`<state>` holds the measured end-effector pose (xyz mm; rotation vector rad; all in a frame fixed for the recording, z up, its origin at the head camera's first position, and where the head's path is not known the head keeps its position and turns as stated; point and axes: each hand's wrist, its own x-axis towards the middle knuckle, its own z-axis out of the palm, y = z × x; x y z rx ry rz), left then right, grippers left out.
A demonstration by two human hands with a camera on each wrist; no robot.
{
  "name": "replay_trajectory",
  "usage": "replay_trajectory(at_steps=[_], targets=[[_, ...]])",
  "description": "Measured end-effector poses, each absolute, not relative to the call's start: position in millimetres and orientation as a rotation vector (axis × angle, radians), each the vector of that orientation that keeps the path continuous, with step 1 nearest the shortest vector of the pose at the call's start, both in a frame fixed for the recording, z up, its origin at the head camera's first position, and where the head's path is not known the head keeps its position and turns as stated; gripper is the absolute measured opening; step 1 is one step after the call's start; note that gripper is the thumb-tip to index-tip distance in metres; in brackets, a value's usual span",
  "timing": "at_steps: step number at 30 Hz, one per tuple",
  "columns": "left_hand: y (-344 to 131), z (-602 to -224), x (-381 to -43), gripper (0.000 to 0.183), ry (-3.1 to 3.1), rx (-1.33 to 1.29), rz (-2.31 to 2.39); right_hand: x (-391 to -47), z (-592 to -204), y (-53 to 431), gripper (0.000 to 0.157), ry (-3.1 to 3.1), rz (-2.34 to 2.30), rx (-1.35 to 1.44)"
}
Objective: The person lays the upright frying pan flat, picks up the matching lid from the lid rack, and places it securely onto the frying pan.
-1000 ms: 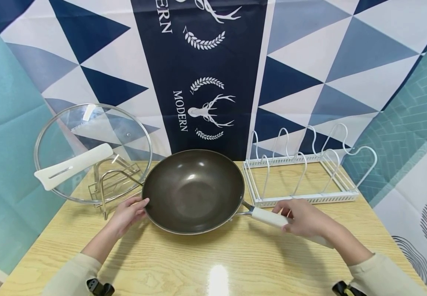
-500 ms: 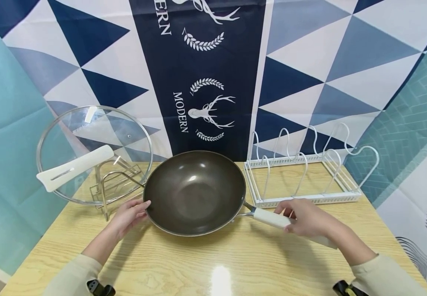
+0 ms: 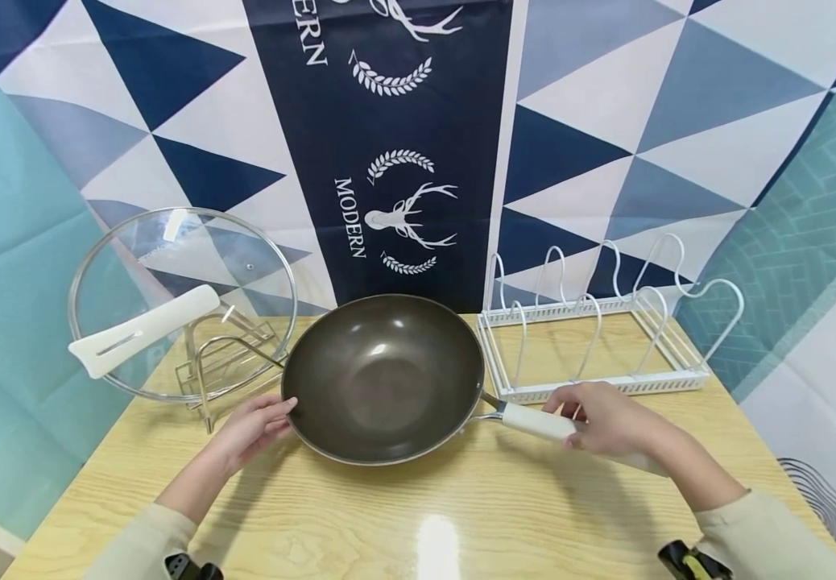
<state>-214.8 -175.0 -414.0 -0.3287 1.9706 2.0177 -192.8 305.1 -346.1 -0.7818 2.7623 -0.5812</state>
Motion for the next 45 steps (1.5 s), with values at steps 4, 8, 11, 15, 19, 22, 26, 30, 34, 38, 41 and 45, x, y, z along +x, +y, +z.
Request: replay_trajectory(at_steps=[4, 8, 11, 15, 19, 22, 26, 30, 34, 38, 41, 45], targets=[[-178, -413, -215, 0.054, 1.975, -0.277, 1.949, -192, -346, 306, 0.033, 2.749, -0.594, -0.798], [-178, -410, -218, 0.053, 2.006, -0.276, 1.898, -191, -346, 306, 0.033, 2.733, -0.605, -0.792], [-177, -406, -221, 0.055, 2.061, -0.287, 1.852, -191, -347, 306, 0.033, 2.724, -0.606, -0.789], [-174, -402, -229, 0.057, 2.121, -0.301, 1.834, -192, -347, 306, 0.033, 2.718, -0.615, -0.804], [-175, -400, -235, 0.056, 2.153, -0.332, 1.852, -192, -347, 305, 0.033, 2.718, -0.626, -0.810], [-176, -400, -236, 0.054, 2.164, -0.332, 1.865, -192, -347, 303, 0.032, 2.720, -0.628, -0.815], [-178, -402, -236, 0.050, 2.153, -0.305, 1.893, -192, -347, 303, 0.032, 2.739, -0.621, -0.828], [-179, -405, -236, 0.052, 2.147, -0.272, 1.904, -192, -346, 303, 0.032, 2.767, -0.592, -0.816], [-179, -407, -234, 0.051, 2.140, -0.259, 1.928, -191, -347, 302, 0.032, 2.794, -0.567, -0.807], [-178, -408, -232, 0.049, 2.123, -0.277, 1.951, -191, -348, 303, 0.032, 2.799, -0.571, -0.802], [-177, -408, -230, 0.049, 2.116, -0.295, 1.959, -190, -348, 304, 0.032, 2.799, -0.582, -0.788], [-178, -409, -229, 0.049, 2.100, -0.294, 1.987, -188, -348, 304, 0.031, 2.803, -0.586, -0.771]])
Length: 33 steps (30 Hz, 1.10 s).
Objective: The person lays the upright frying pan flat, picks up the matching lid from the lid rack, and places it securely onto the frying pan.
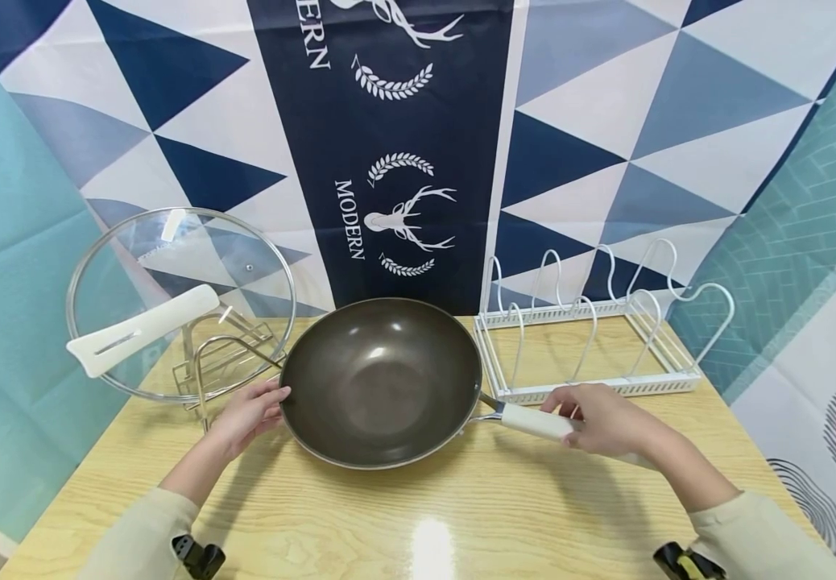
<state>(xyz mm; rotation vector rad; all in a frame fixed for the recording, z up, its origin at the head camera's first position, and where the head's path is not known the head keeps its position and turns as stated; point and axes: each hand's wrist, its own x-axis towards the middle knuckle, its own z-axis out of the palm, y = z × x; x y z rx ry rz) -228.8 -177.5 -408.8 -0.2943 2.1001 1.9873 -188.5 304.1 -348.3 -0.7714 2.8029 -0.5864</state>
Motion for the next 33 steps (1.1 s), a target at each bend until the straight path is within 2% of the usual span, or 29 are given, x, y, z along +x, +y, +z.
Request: replay_trajectory(at_steps=[33], targets=[[-183.0, -411.8, -222.7, 0.053, 2.086, -0.282, 1.969, -190.4, -347.3, 295.6, 0.034, 2.897, -0.505, -0.609]])
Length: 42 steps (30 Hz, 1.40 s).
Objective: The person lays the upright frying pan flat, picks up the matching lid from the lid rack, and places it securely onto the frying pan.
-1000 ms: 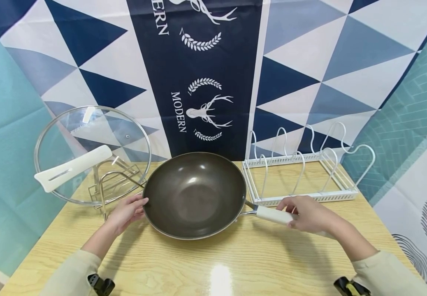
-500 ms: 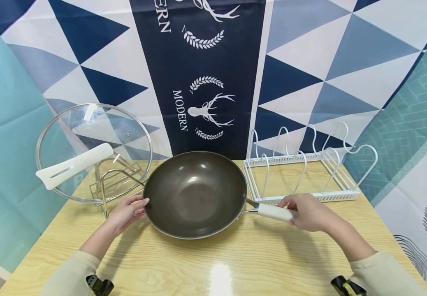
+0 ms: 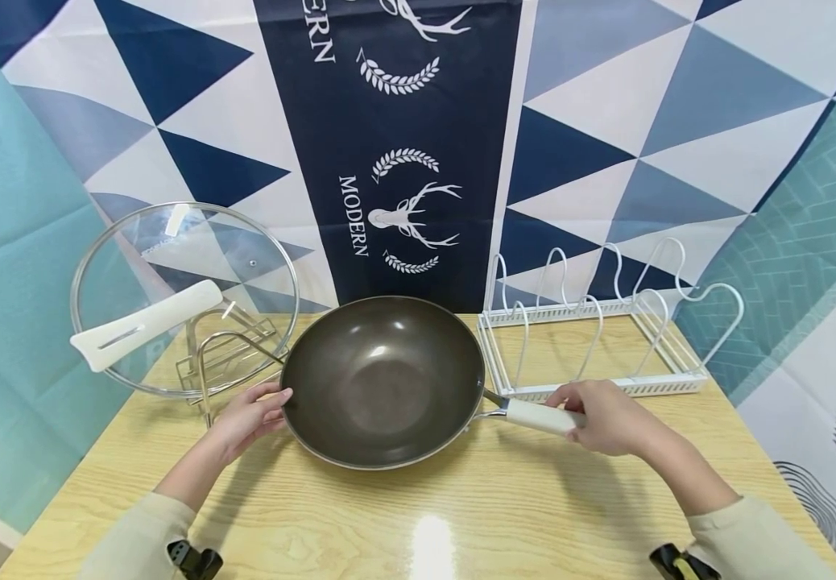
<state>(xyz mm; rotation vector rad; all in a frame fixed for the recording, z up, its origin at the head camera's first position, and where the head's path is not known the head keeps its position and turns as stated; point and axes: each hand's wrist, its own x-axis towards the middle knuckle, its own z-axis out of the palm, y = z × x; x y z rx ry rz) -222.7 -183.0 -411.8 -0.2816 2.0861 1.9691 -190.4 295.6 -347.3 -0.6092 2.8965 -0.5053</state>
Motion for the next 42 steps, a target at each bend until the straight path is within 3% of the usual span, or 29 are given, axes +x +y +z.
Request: replay_trajectory(at_steps=[14, 42], targets=[[-181.9, -410.5, -219.5, 0.057, 2.087, -0.277, 1.967, -188.7, -347.1, 296.6, 0.034, 2.929, -0.491, -0.644], [-182.9, -414.7, -215.4, 0.049, 2.062, -0.241, 1.978, -185.8, -350.3, 299.6, 0.033, 2.913, -0.522, -0.679]])
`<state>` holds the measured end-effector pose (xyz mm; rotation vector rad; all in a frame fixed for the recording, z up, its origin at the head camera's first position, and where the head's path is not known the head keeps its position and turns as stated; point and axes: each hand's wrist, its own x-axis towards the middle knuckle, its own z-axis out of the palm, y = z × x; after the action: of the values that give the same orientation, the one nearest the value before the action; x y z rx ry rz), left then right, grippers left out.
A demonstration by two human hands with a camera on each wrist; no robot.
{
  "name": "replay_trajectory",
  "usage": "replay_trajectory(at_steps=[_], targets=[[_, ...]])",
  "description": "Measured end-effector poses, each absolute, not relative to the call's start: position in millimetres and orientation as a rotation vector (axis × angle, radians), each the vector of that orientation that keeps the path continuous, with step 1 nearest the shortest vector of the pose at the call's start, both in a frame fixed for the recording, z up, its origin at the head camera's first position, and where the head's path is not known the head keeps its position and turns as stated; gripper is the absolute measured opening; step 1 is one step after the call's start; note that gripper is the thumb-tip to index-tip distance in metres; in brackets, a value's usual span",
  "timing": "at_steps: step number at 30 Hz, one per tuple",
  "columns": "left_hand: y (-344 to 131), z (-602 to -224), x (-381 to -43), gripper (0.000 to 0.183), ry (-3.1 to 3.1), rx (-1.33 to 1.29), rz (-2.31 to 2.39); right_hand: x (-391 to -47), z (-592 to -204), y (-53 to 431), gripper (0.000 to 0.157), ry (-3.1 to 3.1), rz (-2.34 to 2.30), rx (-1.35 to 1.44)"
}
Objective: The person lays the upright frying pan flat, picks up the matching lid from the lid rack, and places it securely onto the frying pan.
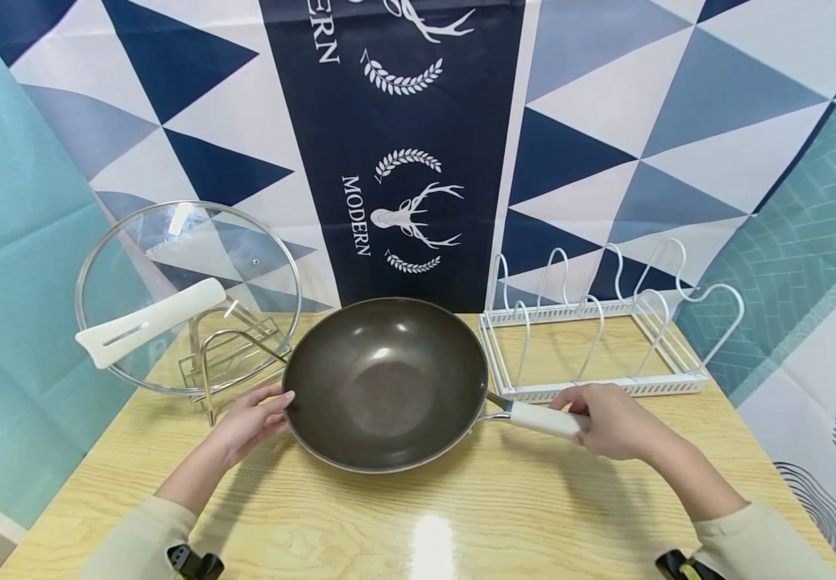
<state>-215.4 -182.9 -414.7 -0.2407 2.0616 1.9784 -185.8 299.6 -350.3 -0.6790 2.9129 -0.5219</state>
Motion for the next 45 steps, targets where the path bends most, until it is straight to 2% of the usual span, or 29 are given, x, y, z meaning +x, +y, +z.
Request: replay_trajectory(at_steps=[6, 34, 45], targets=[[-183.3, -415.8, -213.3, 0.055, 2.034, -0.207, 2.002, -184.2, -350.0, 299.8, 0.033, 2.917, -0.532, -0.671], [-182.1, -415.0, -210.2, 0.054, 2.053, -0.277, 1.958, -179.7, -351.3, 303.6, 0.033, 2.915, -0.549, -0.756], [-182.2, -416.0, -207.7, 0.057, 2.016, -0.288, 1.984, -180.8, -349.0, 302.0, 0.033, 2.917, -0.503, -0.683]])
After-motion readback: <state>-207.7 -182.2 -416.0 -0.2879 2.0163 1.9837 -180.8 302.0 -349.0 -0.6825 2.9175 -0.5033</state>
